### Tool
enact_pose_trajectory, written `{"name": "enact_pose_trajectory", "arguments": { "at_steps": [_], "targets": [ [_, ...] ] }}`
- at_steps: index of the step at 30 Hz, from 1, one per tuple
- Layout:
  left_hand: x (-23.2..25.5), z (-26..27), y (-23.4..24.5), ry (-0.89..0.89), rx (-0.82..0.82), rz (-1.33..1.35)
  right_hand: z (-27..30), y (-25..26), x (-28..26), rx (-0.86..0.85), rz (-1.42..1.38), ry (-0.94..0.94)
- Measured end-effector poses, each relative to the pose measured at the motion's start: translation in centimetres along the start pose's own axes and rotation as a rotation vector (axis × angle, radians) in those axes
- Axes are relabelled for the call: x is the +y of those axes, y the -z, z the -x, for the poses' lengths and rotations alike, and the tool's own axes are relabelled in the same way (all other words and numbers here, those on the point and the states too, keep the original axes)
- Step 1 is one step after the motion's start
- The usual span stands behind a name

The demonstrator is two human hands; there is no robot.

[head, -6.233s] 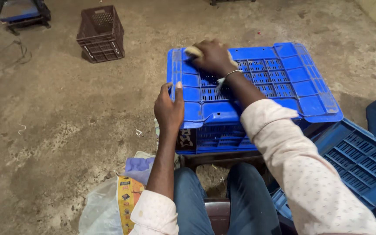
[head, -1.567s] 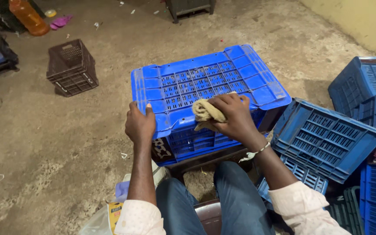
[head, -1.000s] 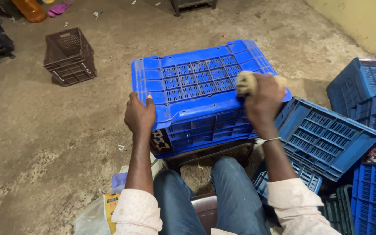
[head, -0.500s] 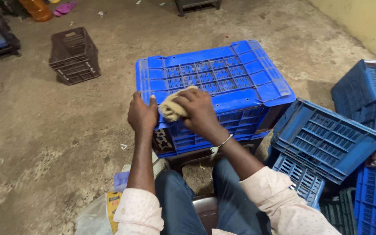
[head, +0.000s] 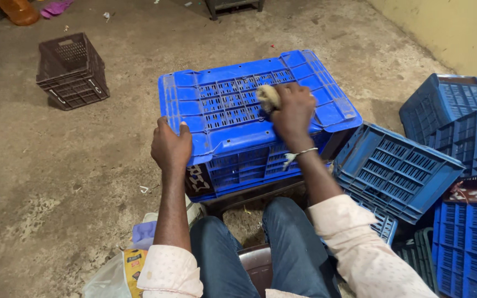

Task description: The person wipes the interior and exterior surfaces of a blue plastic crate using a cloth. They rotate the crate to clean different sides and then place it on a stack of other crates.

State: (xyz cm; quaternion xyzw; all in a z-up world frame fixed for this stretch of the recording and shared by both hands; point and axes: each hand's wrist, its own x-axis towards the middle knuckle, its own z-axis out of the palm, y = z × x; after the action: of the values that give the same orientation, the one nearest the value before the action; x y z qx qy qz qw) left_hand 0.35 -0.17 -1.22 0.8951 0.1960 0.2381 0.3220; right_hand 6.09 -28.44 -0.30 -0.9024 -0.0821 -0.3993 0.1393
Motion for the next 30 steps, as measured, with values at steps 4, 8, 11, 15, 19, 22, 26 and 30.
{"name": "enact_pose_trajectory", "arguments": {
  "at_steps": [4,8,11,15,19,22,26,30],
  "targets": [
    [-0.1,-0.3,0.0,0.015,-0.03,-0.001,-0.1,-1.7,-6.1,0.035,-0.141,0.128],
    [-0.1,-0.3,-0.2,0.008,-0.013,-0.018,0.0,-2.2,-12.3,-0.177,-0.693,0.251],
    [-0.2,0.0,0.1,0.009,-0.022,-0.017,0.7,-1.6,-13.8,-0.264,-0.437,0.306],
    [-0.2,0.0,0.3,0.011,-0.035,0.01,0.7,-1.5,-10.4,-0.319,-0.401,0.345],
    [-0.1,0.0,0.2,0.054,-0.062,0.028,-0.6,-1.5,-4.3,-0.318,-0.24,0.256],
    [-0.1,-0.1,0.2,0.03,-0.042,0.018,-0.9,-0.4,0.3,-0.303,-0.218,0.164],
    [-0.1,0.0,0.3,0.029,-0.041,0.03,-1.1,1.3,5.2,-0.25,0.013,0.052],
    [0.2,-0.2,0.4,0.033,-0.054,0.021,-0.1,0.8,5.6,-0.161,0.134,-0.04]
  ]
}}
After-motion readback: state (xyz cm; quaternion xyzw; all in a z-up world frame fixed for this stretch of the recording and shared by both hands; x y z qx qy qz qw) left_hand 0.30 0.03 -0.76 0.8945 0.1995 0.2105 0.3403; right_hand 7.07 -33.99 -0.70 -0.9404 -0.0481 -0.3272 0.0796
